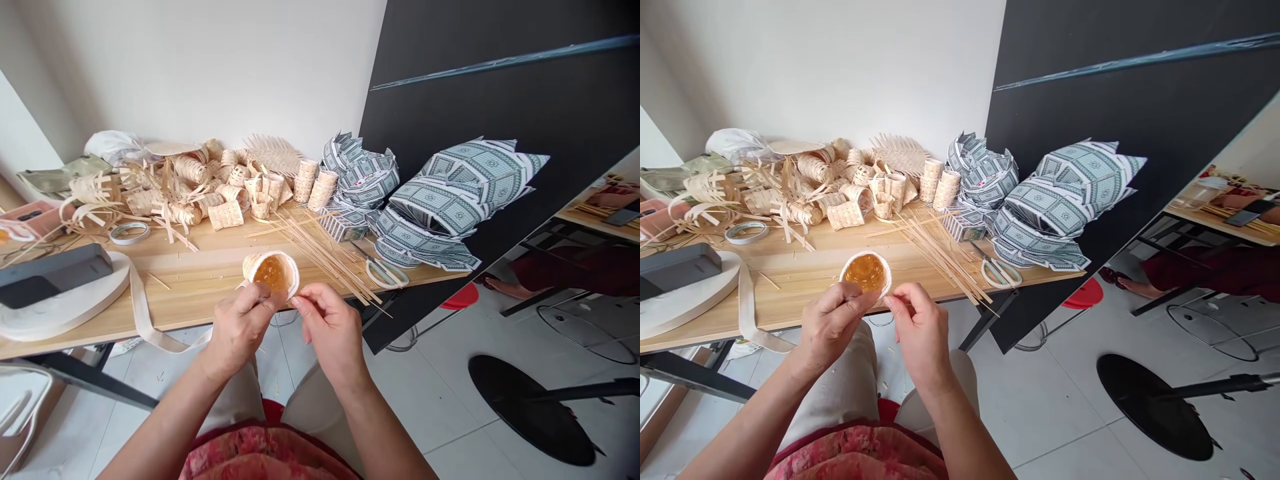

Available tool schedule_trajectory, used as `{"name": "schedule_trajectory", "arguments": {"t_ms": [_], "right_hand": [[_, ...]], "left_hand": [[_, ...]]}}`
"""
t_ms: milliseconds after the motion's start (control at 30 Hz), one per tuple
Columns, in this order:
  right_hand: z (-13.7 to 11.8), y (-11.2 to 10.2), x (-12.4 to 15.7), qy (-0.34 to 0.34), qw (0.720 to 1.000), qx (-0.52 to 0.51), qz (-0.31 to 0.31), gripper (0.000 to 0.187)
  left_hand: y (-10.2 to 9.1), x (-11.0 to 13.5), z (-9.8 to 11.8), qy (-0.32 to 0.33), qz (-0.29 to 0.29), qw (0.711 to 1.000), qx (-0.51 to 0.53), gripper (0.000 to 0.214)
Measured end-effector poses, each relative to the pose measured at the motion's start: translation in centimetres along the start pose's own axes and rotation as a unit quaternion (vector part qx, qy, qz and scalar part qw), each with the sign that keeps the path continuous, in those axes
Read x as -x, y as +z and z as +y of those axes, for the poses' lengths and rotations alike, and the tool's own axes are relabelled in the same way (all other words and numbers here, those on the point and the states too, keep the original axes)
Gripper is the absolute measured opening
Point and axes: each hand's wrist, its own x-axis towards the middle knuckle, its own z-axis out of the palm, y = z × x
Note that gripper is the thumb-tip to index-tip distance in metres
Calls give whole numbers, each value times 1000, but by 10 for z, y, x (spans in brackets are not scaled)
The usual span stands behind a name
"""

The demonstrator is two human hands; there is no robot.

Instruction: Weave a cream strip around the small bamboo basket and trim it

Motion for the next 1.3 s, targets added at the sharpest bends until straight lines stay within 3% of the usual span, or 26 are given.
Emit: {"name": "schedule_trajectory", "arguments": {"t_ms": [100,233,333,433,567,767,867,967,1167,1300], "right_hand": [[2,-1,-2,16,1000,-4,-8,14],[4,-1,-1,-17,999,16,-27,15],[4,0,1,-23,999,-26,-30,17],[4,1,2,1,997,-74,-29,18],[6,1,1,46,997,-53,-19,13],[11,3,0,-90,993,67,38,18],[10,6,2,-122,988,81,55,19],[8,7,2,-107,990,86,44,18],[6,3,0,-40,998,44,-17,9],[7,3,1,-12,999,31,-14,15]], "left_hand": [[0,0,-1,8,0,1000,-8,15],[2,2,-2,9,-2,1000,-19,18],[4,4,-4,5,2,1000,-22,19],[4,4,-5,2,6,1000,-19,18],[3,3,-4,1,12,1000,-25,16],[2,2,2,-3,-7,1000,-17,19],[4,4,5,-6,-21,999,35,21],[6,5,3,-4,-25,998,58,19],[3,5,-9,-11,-3,1000,9,15],[1,6,-10,-14,-6,1000,4,16]]}}
